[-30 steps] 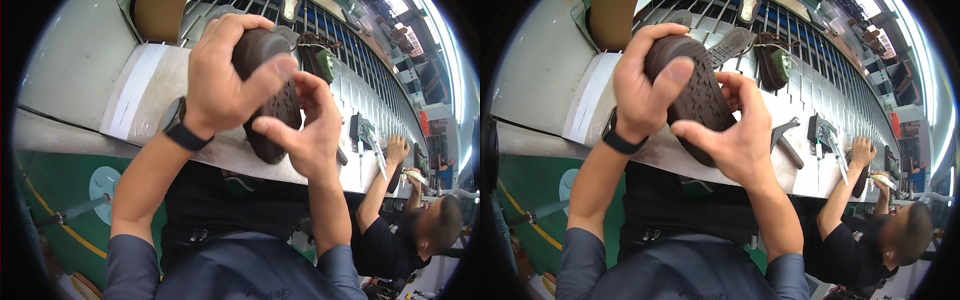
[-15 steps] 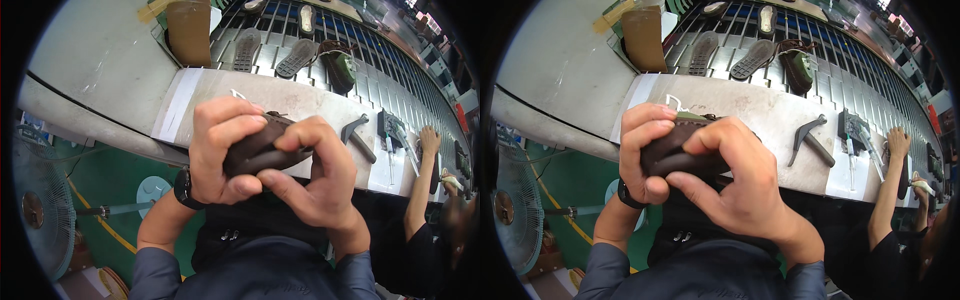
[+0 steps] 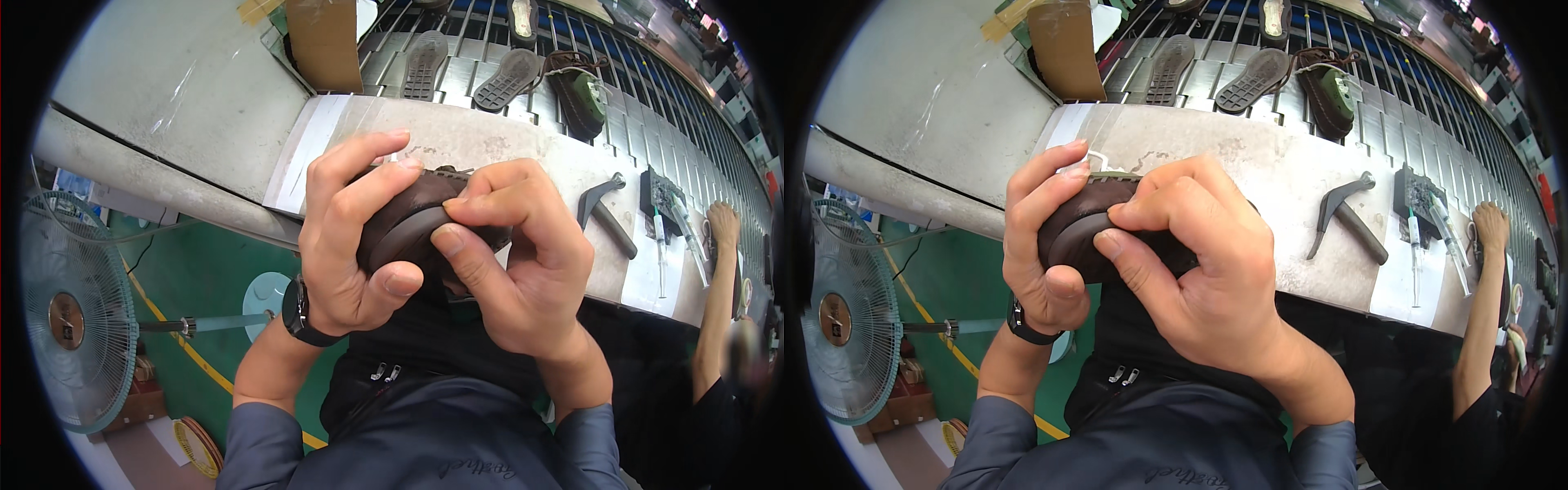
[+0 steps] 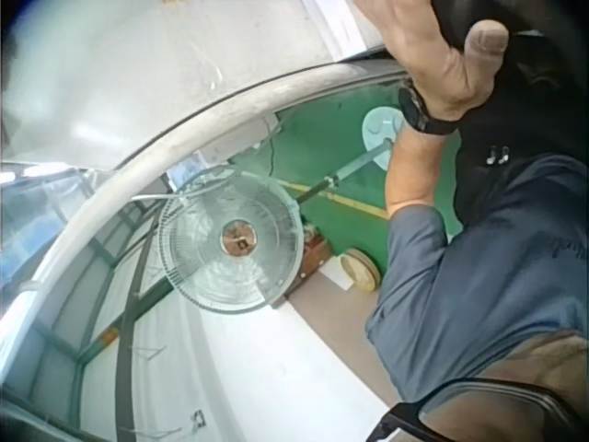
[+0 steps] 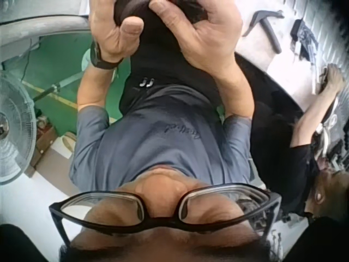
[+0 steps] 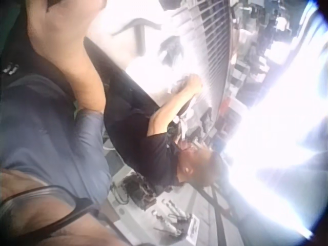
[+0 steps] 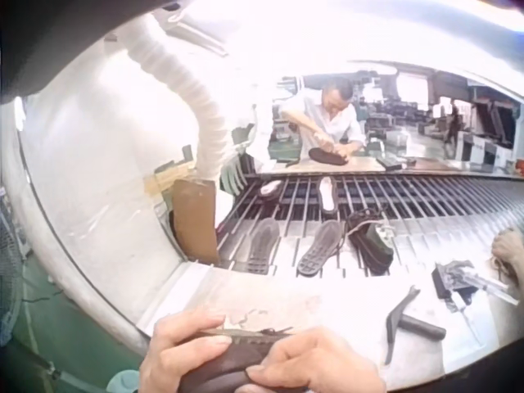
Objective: The person attaches soles onto shoe uppers by hand, presses them into place, and taps the edges of the shoes with a hammer.
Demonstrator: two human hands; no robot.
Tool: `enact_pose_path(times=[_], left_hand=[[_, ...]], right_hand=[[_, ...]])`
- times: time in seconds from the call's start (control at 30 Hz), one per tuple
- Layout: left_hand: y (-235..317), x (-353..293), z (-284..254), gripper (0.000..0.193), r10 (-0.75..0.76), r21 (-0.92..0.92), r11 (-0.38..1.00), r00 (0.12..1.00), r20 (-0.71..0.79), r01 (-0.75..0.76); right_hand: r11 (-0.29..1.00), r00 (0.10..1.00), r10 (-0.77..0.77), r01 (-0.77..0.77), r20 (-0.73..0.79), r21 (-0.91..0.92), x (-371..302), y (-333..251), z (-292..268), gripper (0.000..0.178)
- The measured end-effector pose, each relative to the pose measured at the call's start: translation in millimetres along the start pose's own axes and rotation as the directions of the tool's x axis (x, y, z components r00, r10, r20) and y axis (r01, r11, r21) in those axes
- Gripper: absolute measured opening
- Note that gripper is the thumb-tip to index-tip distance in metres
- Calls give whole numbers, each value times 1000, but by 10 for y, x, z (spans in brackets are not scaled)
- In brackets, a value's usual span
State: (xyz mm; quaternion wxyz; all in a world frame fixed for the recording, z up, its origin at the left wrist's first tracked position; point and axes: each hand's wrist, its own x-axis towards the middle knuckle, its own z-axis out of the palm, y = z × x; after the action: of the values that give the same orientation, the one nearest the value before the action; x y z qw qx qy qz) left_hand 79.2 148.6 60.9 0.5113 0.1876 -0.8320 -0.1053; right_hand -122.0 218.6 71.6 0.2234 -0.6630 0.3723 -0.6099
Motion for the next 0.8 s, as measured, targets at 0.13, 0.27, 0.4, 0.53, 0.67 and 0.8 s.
enact_pose_path(times=[0.13,0.27,0.4,0.53,0.67,0.8], left_hand=[[104,4,-15,67,-31,26,999,999,6,31],[152,31,-74,57,8,77,997,999,51,-12],[176,36,-82,51,56,130,989,995,78,-66],[248,-15,-130,45,67,154,985,993,97,-81],[112,-444,-61,57,23,161,987,997,-74,-10],[-18,-1139,390,79,-199,13,978,943,-266,210]], right_hand=[[999,999,23,-22,-24,24,-25,-35,7,21],[994,994,-105,104,-13,-44,-7,-32,3,23],[995,997,-78,76,-30,-64,-42,-82,1,23],[996,998,-45,48,47,-72,-5,-181,-58,25],[987,977,12,22,213,-157,96,-186,15,29],[851,950,80,92,301,-517,-23,43,-30,50]])
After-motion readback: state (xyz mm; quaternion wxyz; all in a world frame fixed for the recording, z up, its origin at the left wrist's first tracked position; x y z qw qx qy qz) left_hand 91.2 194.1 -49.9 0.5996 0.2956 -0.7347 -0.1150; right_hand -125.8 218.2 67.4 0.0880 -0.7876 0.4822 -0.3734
